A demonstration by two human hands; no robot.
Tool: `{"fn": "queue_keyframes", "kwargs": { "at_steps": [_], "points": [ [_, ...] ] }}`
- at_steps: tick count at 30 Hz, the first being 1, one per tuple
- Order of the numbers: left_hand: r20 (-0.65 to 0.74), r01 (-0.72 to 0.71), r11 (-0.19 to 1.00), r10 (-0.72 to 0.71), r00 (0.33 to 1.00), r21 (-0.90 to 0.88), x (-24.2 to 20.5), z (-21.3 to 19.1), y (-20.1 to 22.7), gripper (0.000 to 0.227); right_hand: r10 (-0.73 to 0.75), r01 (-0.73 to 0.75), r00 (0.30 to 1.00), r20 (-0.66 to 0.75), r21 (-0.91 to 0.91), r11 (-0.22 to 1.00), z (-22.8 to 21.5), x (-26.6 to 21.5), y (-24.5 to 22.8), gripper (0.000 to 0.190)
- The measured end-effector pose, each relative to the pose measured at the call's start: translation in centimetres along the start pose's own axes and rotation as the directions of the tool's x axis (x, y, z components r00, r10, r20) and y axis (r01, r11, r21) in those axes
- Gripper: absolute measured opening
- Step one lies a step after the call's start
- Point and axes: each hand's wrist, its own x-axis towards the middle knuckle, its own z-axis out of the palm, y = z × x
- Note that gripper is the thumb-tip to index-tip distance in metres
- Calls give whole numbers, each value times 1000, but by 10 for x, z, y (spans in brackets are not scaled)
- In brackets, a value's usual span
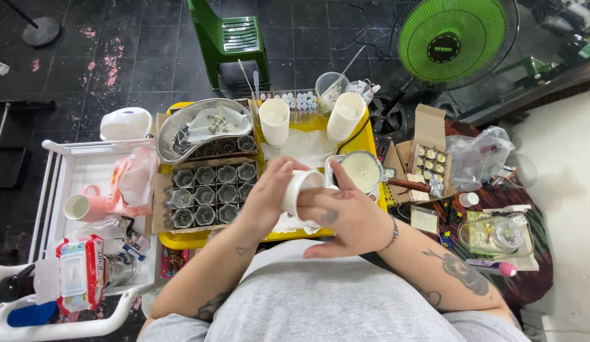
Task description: Wiping the inside of paper cups with a cloth to prepare them for candle making.
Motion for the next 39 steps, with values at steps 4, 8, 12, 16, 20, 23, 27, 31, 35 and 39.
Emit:
{"fn": "queue_keyframes", "kwargs": {
  "at_steps": [4,8,12,16,20,23,27,31,35,39],
  "points": [
    [225,277,919,-218,950,-279,-3,-12,27,32,-229,98,966,-121,-647,756,-4,11,-7,46],
    [90,28,997,-34,995,68,-11,-10,27,35,-115,-27,975,-188,-620,784,10,16,-22,32],
    [147,-446,854,421,895,269,-18,-9,20,35,156,-201,965,-208,-215,956,23,18,-37,31],
    [322,-473,836,383,866,279,-26,-21,33,41,171,-209,958,-230,-151,966,15,21,-49,20],
    [446,-680,544,513,733,492,-33,-20,55,50,508,-379,787,-350,374,846,8,29,-66,28],
    [455,-774,284,675,581,566,-37,-23,51,35,694,-483,699,-170,604,634,22,38,-76,32],
    [154,-421,873,394,906,245,-36,-40,14,38,419,-280,842,-340,387,879,32,50,-89,39],
    [152,383,912,-362,920,-146,-20,-49,41,42,85,-175,947,-311,-272,946,40,47,-74,38],
    [359,572,814,-507,784,-100,-20,-71,29,44,-125,28,973,-195,-437,899,26,51,-83,43],
    [457,571,796,-440,773,-199,-27,-80,23,48,-56,-67,971,-233,-486,871,33,53,-95,39]
  ]
}}
